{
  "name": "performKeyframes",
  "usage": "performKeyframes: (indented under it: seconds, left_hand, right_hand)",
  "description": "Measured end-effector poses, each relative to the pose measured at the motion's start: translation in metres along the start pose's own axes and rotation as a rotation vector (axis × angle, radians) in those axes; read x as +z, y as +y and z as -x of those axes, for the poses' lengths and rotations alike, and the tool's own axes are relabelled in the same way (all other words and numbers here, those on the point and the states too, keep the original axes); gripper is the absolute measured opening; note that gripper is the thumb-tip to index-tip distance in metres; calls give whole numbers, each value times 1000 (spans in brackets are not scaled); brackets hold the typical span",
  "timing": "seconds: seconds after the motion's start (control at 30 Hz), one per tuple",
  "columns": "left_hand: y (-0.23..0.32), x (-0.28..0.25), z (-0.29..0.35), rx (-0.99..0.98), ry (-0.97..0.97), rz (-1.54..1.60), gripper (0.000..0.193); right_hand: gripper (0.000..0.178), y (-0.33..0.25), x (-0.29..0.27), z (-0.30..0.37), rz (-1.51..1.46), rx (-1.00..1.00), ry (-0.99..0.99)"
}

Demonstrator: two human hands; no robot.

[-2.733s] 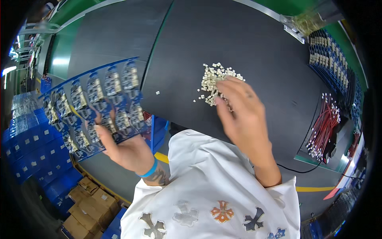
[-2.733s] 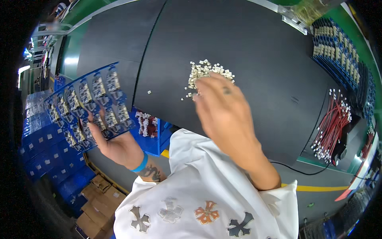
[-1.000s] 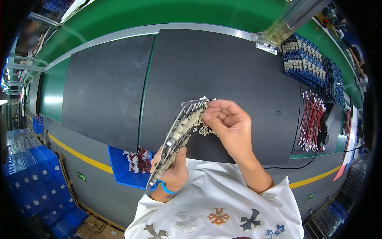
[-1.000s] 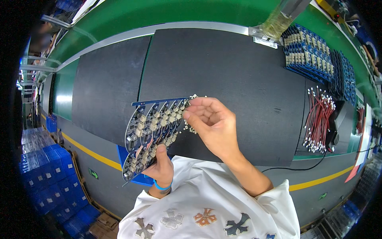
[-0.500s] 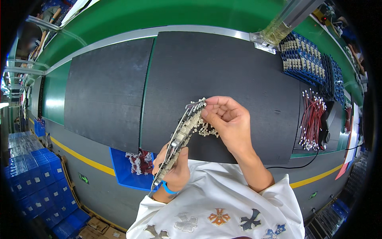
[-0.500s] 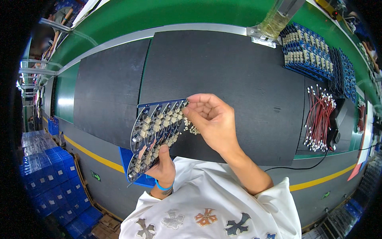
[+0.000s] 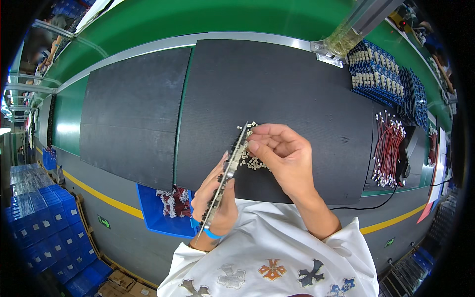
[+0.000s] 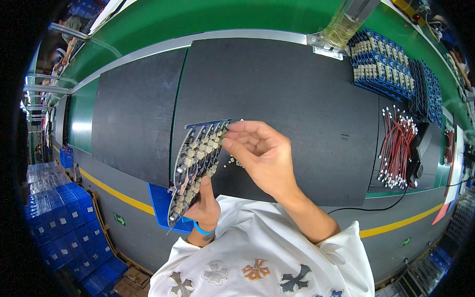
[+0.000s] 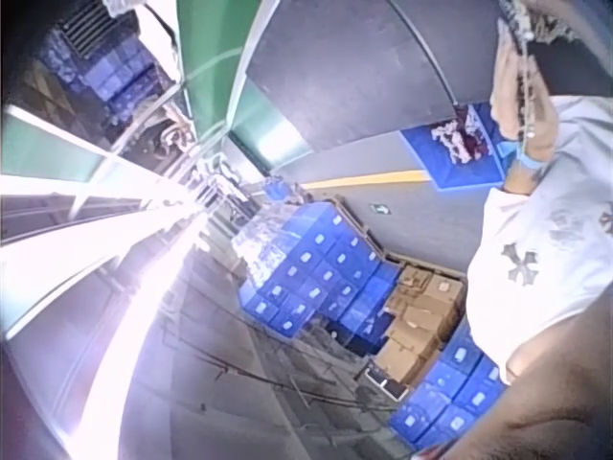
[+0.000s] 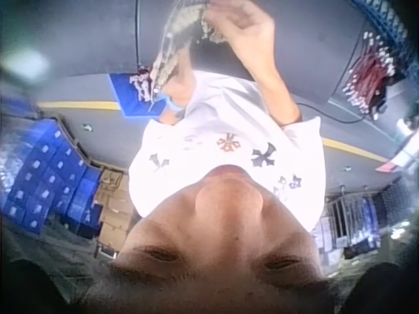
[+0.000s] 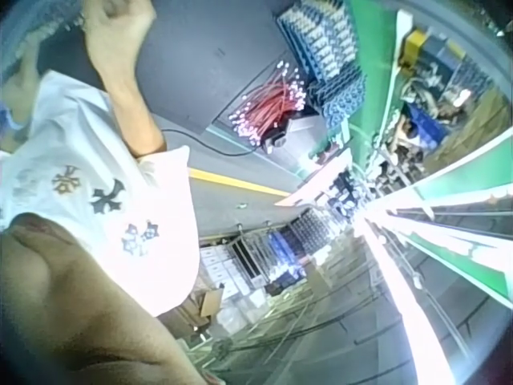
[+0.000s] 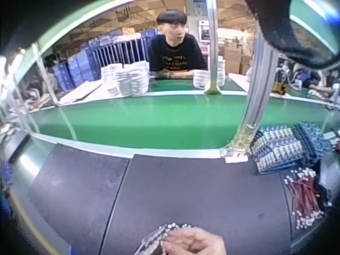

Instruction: The person inserts small white electronic components into a blue circuit board by hand.

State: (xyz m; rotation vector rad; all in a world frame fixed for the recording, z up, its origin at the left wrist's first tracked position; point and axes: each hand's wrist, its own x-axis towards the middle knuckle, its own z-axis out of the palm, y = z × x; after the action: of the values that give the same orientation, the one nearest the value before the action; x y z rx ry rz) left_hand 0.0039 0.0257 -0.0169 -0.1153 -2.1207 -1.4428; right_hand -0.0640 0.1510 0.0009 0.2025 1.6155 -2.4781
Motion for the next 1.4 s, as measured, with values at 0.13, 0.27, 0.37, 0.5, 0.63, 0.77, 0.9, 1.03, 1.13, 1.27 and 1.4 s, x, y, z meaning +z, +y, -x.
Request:
performKeyframes:
  seconds: [0.13,0.27,0.37,0.5,0.63,0.77,0.9,1.03,1.13,1.27,1.4]
  left_hand:
    - [3,0,-5,23,-69,-75,26]
    - [-1,1,1,-2,16,-72,25]
    - [-3,1,1,18,-15,-31,25]
    - [-4,1,4,11,-33,-63,26]
    - [-5,2,2,42,2,-106,24]
    - [-6,4,3,-8,60,-33,22]
    - [-4,5,-2,-26,-2,-41,20]
    - [-3,2,-4,-15,-68,-72,21]
    - [-5,0,2,-28,-34,-67,19]
    - [-5,2,4,-98,-24,-77,18]
    - [-7,4,6,-108,-14,-59,18]
  right_hand:
    - [19,2,-1,-6,-66,23,-75]
    - [20,-3,-1,-4,33,96,-66]
    - [19,2,-1,-7,-93,12,-30]
    - [20,1,-1,-9,-62,32,-54]
    - [21,2,-1,-4,3,50,-34]
    - [21,-3,1,-2,-69,24,-43]
    - [20,-6,4,-6,-119,-28,-91]
    - [18,-8,0,-6,-132,42,-124]
    - [16,-8,1,-5,-127,104,-152]
    - [15,-8,-1,-8,-125,113,-162]
    - [14,-11,-4,-8,-75,112,-171]
